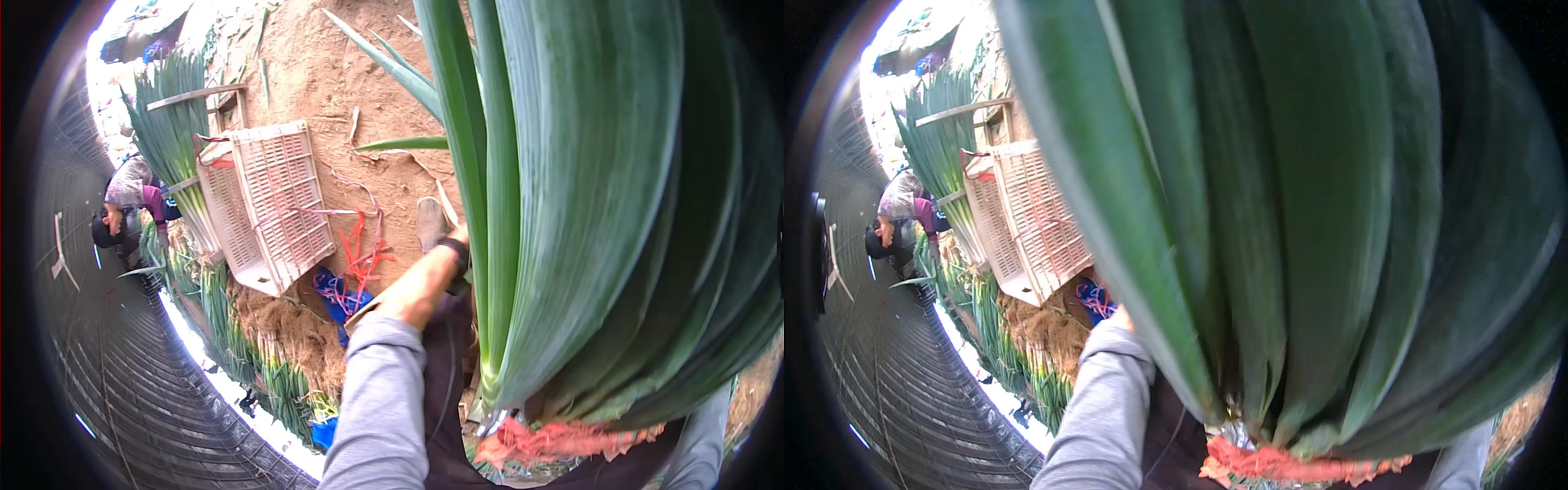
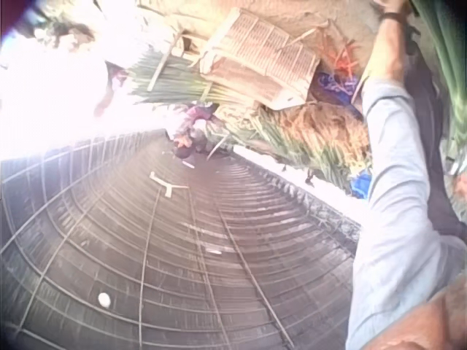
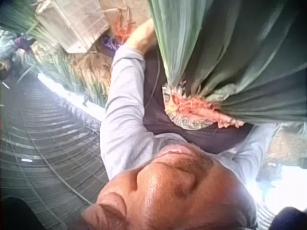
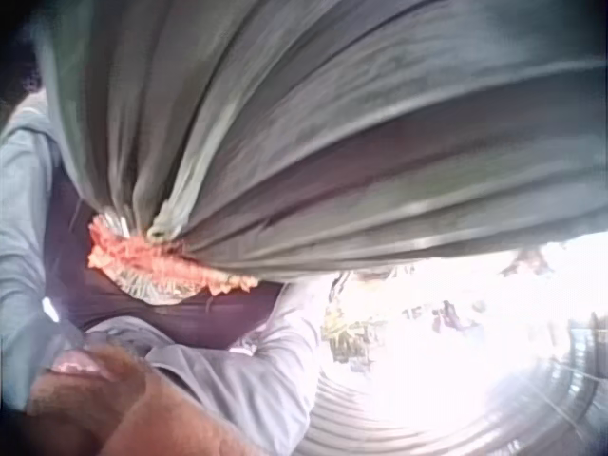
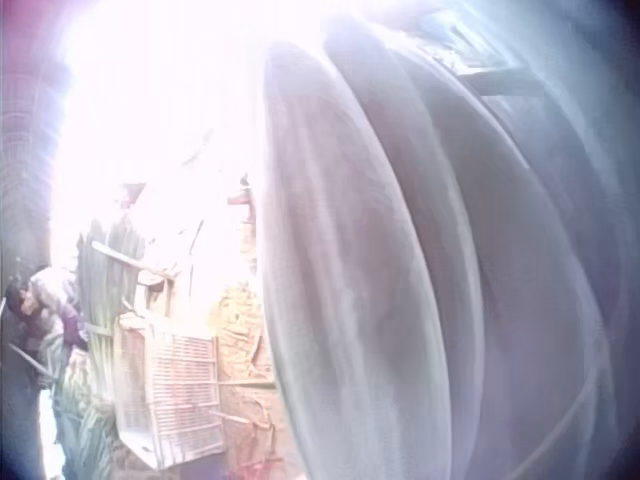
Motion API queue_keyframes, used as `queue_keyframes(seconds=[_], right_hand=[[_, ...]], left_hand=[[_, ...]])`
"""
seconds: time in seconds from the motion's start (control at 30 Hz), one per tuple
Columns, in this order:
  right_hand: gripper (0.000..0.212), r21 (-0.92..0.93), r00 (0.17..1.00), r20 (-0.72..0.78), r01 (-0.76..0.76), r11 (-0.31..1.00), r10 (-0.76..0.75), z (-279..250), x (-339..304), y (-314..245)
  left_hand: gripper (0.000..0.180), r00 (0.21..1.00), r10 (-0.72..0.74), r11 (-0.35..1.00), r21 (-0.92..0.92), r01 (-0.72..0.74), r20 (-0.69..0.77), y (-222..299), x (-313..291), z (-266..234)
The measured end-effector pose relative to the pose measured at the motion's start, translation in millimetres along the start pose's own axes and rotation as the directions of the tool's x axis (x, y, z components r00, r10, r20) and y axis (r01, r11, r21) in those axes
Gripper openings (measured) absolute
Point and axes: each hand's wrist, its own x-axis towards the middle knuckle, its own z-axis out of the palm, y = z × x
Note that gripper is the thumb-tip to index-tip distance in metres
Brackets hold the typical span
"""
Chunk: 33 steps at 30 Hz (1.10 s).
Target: The person aligns a bundle of leeks by hand, trims the roots with a knife, and secures the bundle by wrapping and tying it with a plastic strap.
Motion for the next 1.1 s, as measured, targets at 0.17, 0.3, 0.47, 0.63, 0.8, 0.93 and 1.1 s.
queue_keyframes(seconds=[0.17, 0.3, 0.47, 0.63, 0.8, 0.93, 1.1], right_hand=[[0.023, -0.065, 0.998, -0.028, -0.052, 0.997, 0.05, -0.4, -67.6, -41.7], [0.022, -0.132, 0.992, -0.101, -0.091, 0.987, 0.078, -4.0, -138.4, -92.3], [0.017, -0.196, 0.984, -0.156, -0.116, 0.974, 0.085, 13.6, -190.3, -150.8], [0.021, -0.125, 0.957, -0.241, -0.196, 0.973, 0.162, 70.4, -214.5, -224.0], [0.023, -0.024, 0.949, -0.184, -0.266, 0.964, 0.257, 86.6, -261.8, -261.4], [0.023, 0.032, 0.954, -0.062, -0.293, 0.956, 0.294, 138.3, -281.6, -276.8], [0.027, 0.111, 0.952, -0.005, -0.303, 0.946, 0.305, 141.8, -299.7, -270.0]], left_hand=[[0.033, 0.999, -0.033, 0.993, -0.111, 0.035, 0.017, 23.4, -39.5, -2.5], [0.032, 0.92, -0.347, 0.918, -0.137, 0.373, 0.181, 101.3, -71.0, -52.9], [0.031, 0.923, -0.294, 0.612, -0.693, 0.381, 0.248, 165.0, -92.9, -41.7], [0.026, 0.888, -0.426, 0.613, -0.665, 0.426, 0.176, 175.3, -99.5, -34.4], [0.027, 0.911, -0.367, 0.575, -0.724, 0.38, 0.187, 208.7, -119.6, -50.6], [0.027, 0.899, -0.433, 0.633, -0.688, 0.355, 0.065, 233.1, -141.7, -49.2], [0.028, 0.837, -0.547, 0.683, -0.584, 0.439, -0.011, 292.1, -168.9, -41.9]])
